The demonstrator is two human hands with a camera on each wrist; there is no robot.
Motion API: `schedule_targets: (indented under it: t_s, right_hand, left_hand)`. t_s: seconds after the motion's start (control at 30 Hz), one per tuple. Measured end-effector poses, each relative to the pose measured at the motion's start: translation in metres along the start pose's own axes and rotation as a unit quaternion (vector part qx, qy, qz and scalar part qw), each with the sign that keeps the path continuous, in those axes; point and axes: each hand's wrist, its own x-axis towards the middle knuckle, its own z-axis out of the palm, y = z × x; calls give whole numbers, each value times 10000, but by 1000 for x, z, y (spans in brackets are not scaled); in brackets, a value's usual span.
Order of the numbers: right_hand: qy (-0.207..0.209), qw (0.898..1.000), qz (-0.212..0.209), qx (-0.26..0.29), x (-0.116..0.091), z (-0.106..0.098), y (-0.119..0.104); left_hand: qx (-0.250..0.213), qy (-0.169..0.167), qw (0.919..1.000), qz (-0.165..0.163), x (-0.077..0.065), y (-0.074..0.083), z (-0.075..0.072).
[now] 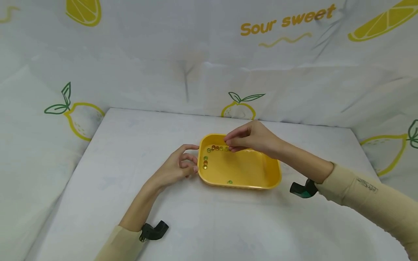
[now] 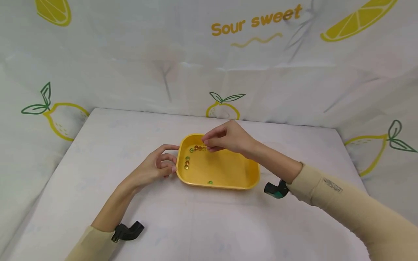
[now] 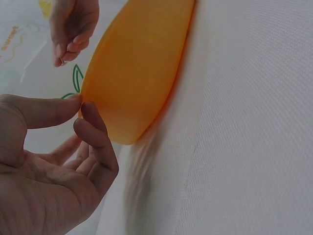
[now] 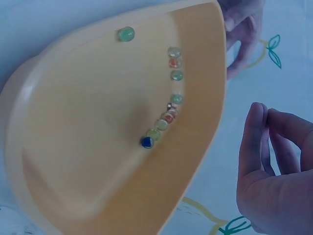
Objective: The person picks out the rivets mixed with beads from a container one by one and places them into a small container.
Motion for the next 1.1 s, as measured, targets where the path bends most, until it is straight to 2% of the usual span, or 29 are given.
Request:
schedule_targets:
  t_s: [0.2,0.47,1.1]
  right_hand:
    - [105,9996,-218,-176,-12,-7,-4]
    - [349,9987,-287,-246,-34,-26,-8]
    - [700,9957,-474,-378,-70,-63,12]
  left_hand:
    - [-40,-2,10000,6,1,-1,0]
    - [-37,23,10000,-57,0,0,0]
    - [32,11,10000,-36,1,-1,0]
